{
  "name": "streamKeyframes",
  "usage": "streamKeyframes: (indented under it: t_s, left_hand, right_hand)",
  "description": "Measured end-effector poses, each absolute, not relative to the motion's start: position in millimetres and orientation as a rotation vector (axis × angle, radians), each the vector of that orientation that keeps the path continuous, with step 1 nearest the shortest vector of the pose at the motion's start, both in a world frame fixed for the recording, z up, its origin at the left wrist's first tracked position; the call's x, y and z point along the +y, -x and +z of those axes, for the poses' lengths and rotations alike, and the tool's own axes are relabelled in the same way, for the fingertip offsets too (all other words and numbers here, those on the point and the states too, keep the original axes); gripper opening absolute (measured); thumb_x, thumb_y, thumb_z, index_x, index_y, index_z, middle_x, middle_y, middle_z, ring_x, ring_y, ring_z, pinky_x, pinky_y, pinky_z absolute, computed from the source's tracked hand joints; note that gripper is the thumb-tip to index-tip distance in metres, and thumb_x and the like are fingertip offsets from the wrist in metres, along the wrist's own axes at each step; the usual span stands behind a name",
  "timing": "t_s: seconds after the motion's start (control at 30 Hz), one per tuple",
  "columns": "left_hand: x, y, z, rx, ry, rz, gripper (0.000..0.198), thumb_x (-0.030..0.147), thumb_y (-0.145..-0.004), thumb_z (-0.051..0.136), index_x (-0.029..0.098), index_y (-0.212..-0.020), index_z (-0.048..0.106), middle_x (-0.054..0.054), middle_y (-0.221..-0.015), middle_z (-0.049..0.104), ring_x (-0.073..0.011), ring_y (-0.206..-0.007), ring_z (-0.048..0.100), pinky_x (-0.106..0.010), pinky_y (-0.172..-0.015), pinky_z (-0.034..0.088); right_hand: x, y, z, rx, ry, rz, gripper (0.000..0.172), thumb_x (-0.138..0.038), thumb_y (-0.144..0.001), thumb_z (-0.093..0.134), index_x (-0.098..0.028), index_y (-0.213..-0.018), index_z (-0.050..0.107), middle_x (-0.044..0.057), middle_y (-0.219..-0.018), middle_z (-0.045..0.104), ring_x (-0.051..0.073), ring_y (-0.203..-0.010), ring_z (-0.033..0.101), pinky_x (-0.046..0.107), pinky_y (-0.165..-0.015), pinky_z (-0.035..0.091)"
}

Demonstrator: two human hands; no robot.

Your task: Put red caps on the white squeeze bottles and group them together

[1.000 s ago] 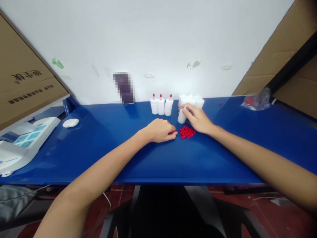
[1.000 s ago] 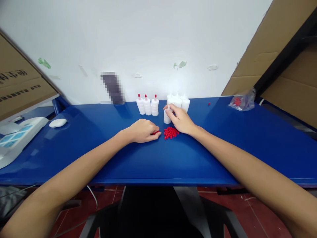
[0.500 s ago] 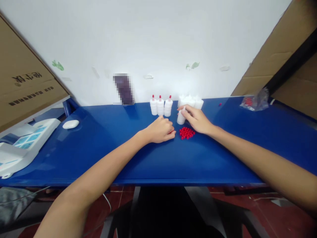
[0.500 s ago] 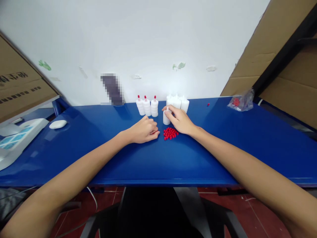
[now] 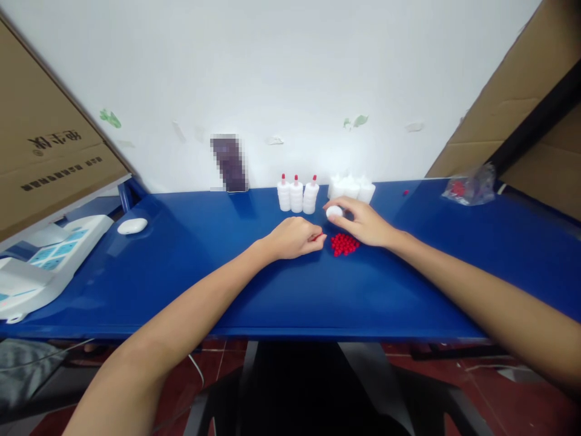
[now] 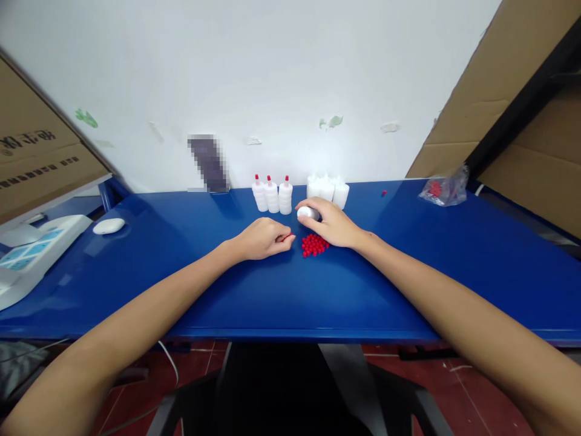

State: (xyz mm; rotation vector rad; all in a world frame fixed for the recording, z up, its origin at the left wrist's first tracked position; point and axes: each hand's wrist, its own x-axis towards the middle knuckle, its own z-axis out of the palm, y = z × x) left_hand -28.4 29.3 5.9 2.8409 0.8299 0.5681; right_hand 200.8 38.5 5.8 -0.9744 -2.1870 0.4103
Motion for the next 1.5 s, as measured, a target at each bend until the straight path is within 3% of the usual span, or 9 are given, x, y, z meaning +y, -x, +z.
streamKeyframes:
  t_s: [0.2, 0.4, 0.8, 1.07, 1.5]
  left_hand:
    - [32.5, 30.2, 0.4, 0.929, -2.925, 0.861, 0.045, 0.035, -0.099, 0.044, 0.018, -0.058, 0.049, 0.002, -0.052, 0.051, -0.0100, -0.047, 0.036, -0.028, -0.053, 0.024]
    - [32.5, 30.3, -0.8, 0.918, -3.002, 1.052, 0.046, 0.033, -0.102, 0.041, 0.018, -0.059, 0.051, 0.001, -0.054, 0.056, -0.0100, -0.048, 0.044, -0.027, -0.052, 0.029]
    - [32.5, 29.4, -3.0, 0.808, -3.034, 1.145, 0.046, 0.033, -0.104, 0.039, 0.018, -0.062, 0.051, 0.002, -0.056, 0.058, -0.0091, -0.049, 0.047, -0.025, -0.053, 0.031]
    - [30.6, 28.9, 1.0, 0.739, -3.179, 1.135, 0.043, 0.031, -0.103, 0.037, 0.019, -0.065, 0.054, 0.001, -0.055, 0.058, -0.0106, -0.049, 0.049, -0.026, -0.052, 0.033]
    - [30.0, 27.7, 0.9, 0.694, -3.207, 1.101, 0.035, 0.027, -0.100, 0.037, 0.020, -0.071, 0.055, 0.001, -0.057, 0.058, -0.0117, -0.051, 0.052, -0.027, -0.053, 0.036]
  right_hand:
    - [40.0, -199.4, 1.6, -2.232, 0.963, 0.388, 0.018, -0.036, -0.092, 0.060, -0.020, -0.100, 0.066, 0.010, -0.106, 0.069, 0.028, -0.098, 0.066, 0.045, -0.091, 0.050]
    - [26.6, -194.6, 10.2, -2.325, 1.011, 0.253, 0.022, -0.037, -0.097, 0.050, -0.021, -0.109, 0.059, 0.010, -0.099, 0.070, 0.027, -0.088, 0.064, 0.041, -0.079, 0.048]
    - [17.9, -190.5, 16.3, -2.430, 0.900, 0.067, 0.017, -0.035, -0.098, 0.046, -0.021, -0.102, 0.057, 0.010, -0.094, 0.069, 0.025, -0.079, 0.058, 0.039, -0.075, 0.043]
    - [13.8, -192.9, 20.2, -2.441, 0.868, 0.056, 0.041, -0.060, -0.100, 0.039, -0.023, -0.100, 0.057, 0.009, -0.090, 0.067, 0.026, -0.078, 0.057, 0.040, -0.075, 0.042]
    - [10.6, -189.7, 20.5, -2.435, 0.909, 0.132, 0.047, -0.063, -0.100, 0.037, -0.022, -0.094, 0.058, 0.007, -0.083, 0.067, 0.024, -0.073, 0.059, 0.035, -0.067, 0.039]
